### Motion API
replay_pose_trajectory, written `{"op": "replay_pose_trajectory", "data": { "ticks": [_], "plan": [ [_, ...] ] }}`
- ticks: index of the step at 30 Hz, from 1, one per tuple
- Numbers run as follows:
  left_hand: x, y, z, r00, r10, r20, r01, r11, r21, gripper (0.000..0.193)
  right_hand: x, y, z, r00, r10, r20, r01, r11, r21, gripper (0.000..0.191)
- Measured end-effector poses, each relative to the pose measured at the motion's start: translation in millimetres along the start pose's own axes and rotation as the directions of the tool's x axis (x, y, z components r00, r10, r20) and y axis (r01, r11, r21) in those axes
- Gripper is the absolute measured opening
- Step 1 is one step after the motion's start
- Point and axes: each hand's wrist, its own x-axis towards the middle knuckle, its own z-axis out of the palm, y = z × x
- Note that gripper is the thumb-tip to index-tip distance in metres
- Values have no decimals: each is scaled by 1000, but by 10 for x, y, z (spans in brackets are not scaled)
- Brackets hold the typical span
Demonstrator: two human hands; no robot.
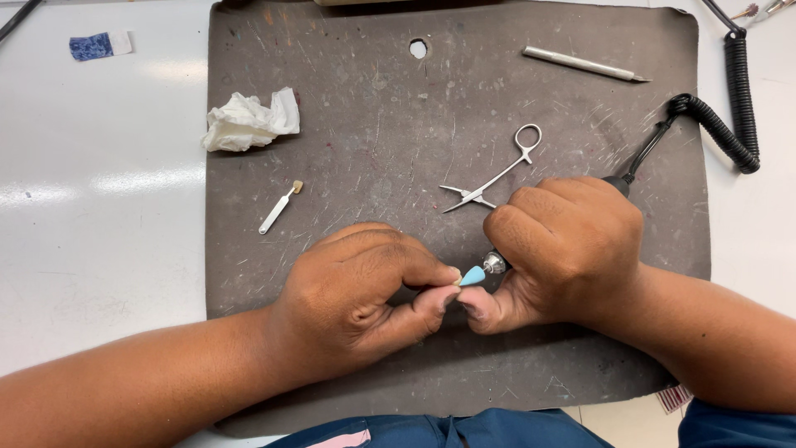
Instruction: The person holds a small tooth-shaped object and uses a rotary tool with a light blue abrasive tip to grind and shape its surface. The person repeatedly rotates the object to work on different sides while the tool remains in contact with the material.
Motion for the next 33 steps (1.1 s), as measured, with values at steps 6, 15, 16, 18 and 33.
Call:
{"op": "replay_pose_trajectory", "data": {
  "ticks": [6, 15, 16, 18, 33],
  "plan": [
    [5, 6, -35, 994, 106, 27, -107, 993, 47, 18, 7, -2, -5, 1000, -15, -2, 15, 1000, 0, 66],
    [10, 27, -17, 995, 98, 1, -98, 994, 55, 17, 12, -27, 3, 1000, -1, 12, 1, 1000, 7, 63],
    [10, 26, -17, 995, 95, 1, -95, 994, 57, 17, 9, -33, 2, 1000, 2, 11, -2, 1000, 2, 63],
    [9, 25, -20, 996, 90, -3, -90, 994, 65, 16, 8, -38, 2, 1000, 4, 7, -4, 1000, -6, 62],
    [12, 10, -20, 997, 83, -1, -83, 995, 52, 17, 15, -18, -1, 1000, 14, 27, -15, 999, 32, 63]
  ]
}}
